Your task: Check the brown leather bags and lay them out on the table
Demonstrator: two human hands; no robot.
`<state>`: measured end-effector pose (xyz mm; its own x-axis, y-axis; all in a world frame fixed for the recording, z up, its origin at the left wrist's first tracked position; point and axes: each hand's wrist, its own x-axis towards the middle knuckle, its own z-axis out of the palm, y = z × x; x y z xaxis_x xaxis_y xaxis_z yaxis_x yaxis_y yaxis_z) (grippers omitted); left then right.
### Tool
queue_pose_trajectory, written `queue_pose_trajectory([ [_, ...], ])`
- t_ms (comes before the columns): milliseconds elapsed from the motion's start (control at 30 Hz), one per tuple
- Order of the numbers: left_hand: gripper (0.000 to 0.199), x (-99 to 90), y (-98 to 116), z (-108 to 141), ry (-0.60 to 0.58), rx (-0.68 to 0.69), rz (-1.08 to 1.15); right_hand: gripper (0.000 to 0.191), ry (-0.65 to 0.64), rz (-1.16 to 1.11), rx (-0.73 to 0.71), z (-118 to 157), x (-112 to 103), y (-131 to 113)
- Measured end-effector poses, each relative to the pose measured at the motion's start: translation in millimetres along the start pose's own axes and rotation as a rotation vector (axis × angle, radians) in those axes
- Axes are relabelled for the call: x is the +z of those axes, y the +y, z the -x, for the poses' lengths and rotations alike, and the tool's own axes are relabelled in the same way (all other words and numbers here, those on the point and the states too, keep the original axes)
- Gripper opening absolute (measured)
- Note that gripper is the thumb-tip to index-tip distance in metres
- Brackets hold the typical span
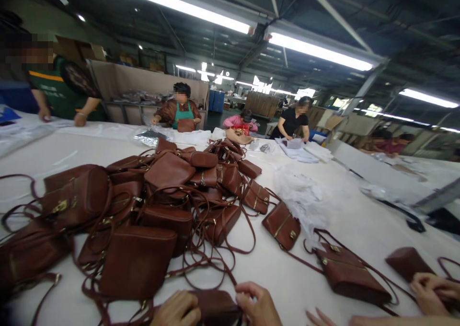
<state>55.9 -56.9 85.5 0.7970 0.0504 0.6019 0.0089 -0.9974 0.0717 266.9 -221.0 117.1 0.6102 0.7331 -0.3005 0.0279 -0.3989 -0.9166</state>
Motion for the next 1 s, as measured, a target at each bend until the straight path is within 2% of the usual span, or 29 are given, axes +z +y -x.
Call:
queue_pose_trajectory([
  [100, 0.033, -20.9, 5.1, -7.3, -0.059, -0.082, 0.09, 0.038, -0.055, 0.183, -0.022, 10.8, 4.7, -21.3],
  [167, 0.031, -26.4, 9.5, -9.5, -0.056, -0.108, 0.104, 0.035, -0.122, 0.288, -0.053, 13.3, 4.1, -31.2],
  [333, 0.024, -32.3, 24.1, -7.4, 0.015, -0.048, 0.005, 0.025, -0.224, 0.467, -0.148, 11.1, -0.2, -43.1],
  [467, 0.027, -39.8, 40.3, -3.1, 0.035, -0.033, -0.021, 0.02, -0.321, 0.552, -0.196, 13.1, -0.4, -49.6],
  [667, 0.023, -37.5, 58.3, 3.2, 0.0, -0.109, -0.026, 0.019, -0.315, 0.721, -0.362, 17.4, 5.8, -53.3],
  [767, 0.01, -34.8, 61.7, 2.2, -0.041, -0.166, -0.087, 0.018, -0.337, 0.659, -0.345, 17.8, 5.9, -51.4],
  [900, 0.014, -39.6, 65.9, 1.5, -0.104, -0.233, -0.1, 0.016, -0.395, 0.535, -0.216, 16.1, 4.1, -47.0],
  [1000, 0.018, -48.3, 69.1, 2.7, -0.19, -0.323, -0.023, 0.019, -0.408, 0.593, -0.161, 16.1, 6.5, -48.2],
])
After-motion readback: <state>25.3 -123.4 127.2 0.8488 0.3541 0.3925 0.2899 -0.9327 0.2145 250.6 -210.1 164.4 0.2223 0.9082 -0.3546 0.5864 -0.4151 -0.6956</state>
